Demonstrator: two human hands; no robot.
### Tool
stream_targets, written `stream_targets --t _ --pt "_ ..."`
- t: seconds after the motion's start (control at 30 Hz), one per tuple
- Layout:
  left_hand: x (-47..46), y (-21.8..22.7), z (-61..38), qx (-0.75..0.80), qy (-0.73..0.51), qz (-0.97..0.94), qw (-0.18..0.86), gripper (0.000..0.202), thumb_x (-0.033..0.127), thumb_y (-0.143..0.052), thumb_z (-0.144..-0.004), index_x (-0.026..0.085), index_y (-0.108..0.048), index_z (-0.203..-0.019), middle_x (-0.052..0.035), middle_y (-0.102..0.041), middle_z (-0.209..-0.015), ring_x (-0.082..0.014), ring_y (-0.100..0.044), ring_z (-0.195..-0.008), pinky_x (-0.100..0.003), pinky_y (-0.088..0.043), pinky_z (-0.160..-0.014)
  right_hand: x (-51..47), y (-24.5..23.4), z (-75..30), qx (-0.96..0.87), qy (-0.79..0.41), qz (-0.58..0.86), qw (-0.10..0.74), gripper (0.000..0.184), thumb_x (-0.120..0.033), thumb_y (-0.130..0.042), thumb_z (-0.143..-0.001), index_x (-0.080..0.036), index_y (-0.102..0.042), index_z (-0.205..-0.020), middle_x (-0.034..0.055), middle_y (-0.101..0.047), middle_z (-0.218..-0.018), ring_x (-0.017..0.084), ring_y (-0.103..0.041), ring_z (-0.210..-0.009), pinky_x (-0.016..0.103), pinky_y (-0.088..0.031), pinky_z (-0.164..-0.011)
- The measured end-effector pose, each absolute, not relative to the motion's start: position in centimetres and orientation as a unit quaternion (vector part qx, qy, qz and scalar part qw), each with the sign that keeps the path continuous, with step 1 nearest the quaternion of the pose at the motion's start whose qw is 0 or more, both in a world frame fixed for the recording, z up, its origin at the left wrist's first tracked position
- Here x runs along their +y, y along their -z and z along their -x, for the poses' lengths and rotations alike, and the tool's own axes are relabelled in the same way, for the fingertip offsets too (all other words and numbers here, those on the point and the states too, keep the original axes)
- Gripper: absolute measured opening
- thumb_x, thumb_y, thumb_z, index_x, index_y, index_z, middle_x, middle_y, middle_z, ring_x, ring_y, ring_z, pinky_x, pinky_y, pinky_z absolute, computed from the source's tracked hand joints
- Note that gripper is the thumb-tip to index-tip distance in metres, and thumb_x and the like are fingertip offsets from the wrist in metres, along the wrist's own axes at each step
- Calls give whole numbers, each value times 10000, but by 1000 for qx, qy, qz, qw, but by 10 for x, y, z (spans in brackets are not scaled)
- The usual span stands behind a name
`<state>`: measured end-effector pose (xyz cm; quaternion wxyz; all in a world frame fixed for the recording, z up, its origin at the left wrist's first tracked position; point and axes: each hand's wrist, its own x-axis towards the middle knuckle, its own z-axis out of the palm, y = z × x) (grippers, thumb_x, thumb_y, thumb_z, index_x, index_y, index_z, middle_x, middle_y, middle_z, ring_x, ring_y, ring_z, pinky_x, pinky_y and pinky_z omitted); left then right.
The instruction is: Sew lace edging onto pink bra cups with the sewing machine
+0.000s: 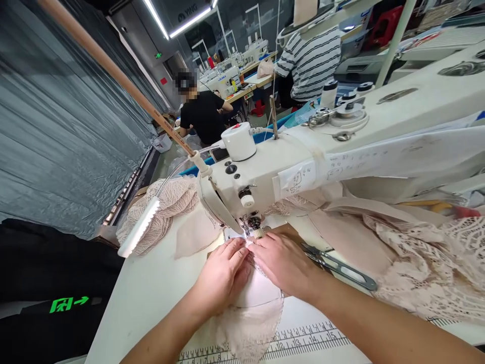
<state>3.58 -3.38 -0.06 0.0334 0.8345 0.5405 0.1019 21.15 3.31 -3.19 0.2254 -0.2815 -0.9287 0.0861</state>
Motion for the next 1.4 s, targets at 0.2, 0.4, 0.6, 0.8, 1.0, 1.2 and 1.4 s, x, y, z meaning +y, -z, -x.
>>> stream_targets --t 0.2,0.4,0.6,0.8,1.0,1.2,1.4 --pt "-23 -2 -27 550 -77 -828 84 500 331 -513 -859 54 -490 -1275 -208 -528 -1299 -325 -490 -1213 -483 -445 -1024 35 32 -209 -929 -69 298 208 205 -114 -482 -834 -173 -631 -961 51 -648 -818 190 -564 -736 312 -370 -628" --pt "-12 -5 -20 542 -60 -823 160 565 363 -469 -891 45 -423 -1355 -225 -515 -1301 -327 -499 -1207 -481 -464 -999 34 28 -206 -919 -52 339 195 204 -75 -494 -803 -186 -640 -892 48 -611 -717 202 -552 -700 305 -356 -594" --pt "-8 -6 -17 548 -54 -813 187 578 384 -457 -899 53 -396 -1370 -227 -465 -1352 -338 -459 -1242 -495 -432 -1026 34 29 -203 -912 -41 361 188 206 -74 -485 -813 -192 -652 -782 61 -634 -783 211 -572 -744 321 -404 -655" --pt "2 -10 -12 537 -36 -819 201 515 372 -475 -885 93 -457 -1318 -203 -513 -1305 -338 -504 -1182 -494 -467 -975 35 27 -201 -906 -36 372 197 200 -59 -501 -777 -184 -628 -687 60 -630 -744 200 -568 -714 302 -401 -626" --pt "4 -14 2 498 -16 -848 178 470 236 -506 -827 113 -496 -1280 -186 -560 -1211 -309 -545 -1096 -475 -489 -933 40 31 -207 -906 -84 350 222 235 -39 -469 -781 -183 -603 -653 44 -624 -750 168 -537 -697 286 -384 -643" --pt "-9 -14 -7 465 -91 -873 118 378 189 -447 -871 90 -521 -1228 -173 -559 -1185 -285 -505 -1091 -470 -449 -962 42 44 -212 -900 -119 340 246 282 -27 -432 -802 -196 -658 -808 39 -598 -781 167 -516 -739 302 -374 -711" --pt "-12 -8 -15 453 -134 -876 99 285 235 -516 -846 110 -564 -1097 -131 -597 -1010 -253 -518 -917 -447 -481 -841 36 27 -214 -911 -124 317 231 260 -48 -410 -812 -187 -628 -792 44 -575 -716 173 -484 -693 291 -334 -614"
